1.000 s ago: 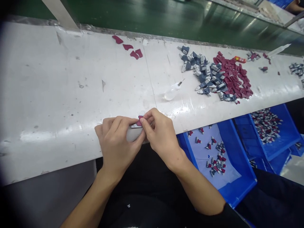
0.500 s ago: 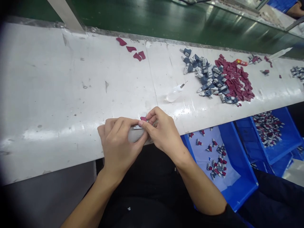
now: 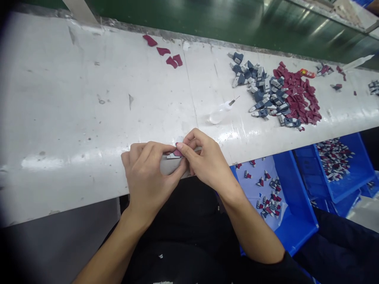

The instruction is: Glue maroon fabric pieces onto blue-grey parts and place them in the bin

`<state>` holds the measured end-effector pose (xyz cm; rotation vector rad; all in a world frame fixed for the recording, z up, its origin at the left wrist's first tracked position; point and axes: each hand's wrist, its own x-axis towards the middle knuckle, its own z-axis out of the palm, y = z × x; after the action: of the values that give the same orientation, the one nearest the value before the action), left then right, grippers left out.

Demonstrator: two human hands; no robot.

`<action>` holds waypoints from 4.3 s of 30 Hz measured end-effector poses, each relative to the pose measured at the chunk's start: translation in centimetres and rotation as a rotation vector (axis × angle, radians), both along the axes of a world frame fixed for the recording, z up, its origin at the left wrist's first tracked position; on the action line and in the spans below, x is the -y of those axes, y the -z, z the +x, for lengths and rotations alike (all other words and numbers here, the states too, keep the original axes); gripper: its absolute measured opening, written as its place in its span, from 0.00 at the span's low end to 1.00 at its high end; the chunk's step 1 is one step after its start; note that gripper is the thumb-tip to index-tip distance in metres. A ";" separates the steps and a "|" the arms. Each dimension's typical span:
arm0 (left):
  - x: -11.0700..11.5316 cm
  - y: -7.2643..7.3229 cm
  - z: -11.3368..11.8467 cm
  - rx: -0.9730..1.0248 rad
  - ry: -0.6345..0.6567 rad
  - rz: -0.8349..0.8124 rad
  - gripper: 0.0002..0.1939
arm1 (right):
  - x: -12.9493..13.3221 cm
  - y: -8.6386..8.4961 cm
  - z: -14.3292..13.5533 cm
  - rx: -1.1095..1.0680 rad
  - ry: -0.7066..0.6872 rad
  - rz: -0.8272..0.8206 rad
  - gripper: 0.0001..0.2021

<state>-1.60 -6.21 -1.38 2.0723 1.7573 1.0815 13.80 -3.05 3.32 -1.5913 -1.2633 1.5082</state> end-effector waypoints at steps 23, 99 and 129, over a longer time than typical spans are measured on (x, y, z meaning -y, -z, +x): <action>0.2 -0.8 -0.6 0.309 0.076 -0.016 0.10 | 0.8 -0.3 -0.1 -0.045 0.021 -0.073 0.23; -0.6 -2.3 -2.0 1.049 0.242 -0.630 0.05 | 2.6 0.2 -1.7 -0.351 0.115 0.202 0.11; -0.6 -3.3 -1.0 1.010 0.211 -0.588 0.09 | 2.9 0.4 -1.0 -0.291 0.016 0.134 0.15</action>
<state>-2.62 -5.57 1.96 1.0135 1.1000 1.0722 12.75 -5.93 2.88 -1.2421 -1.1569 1.5448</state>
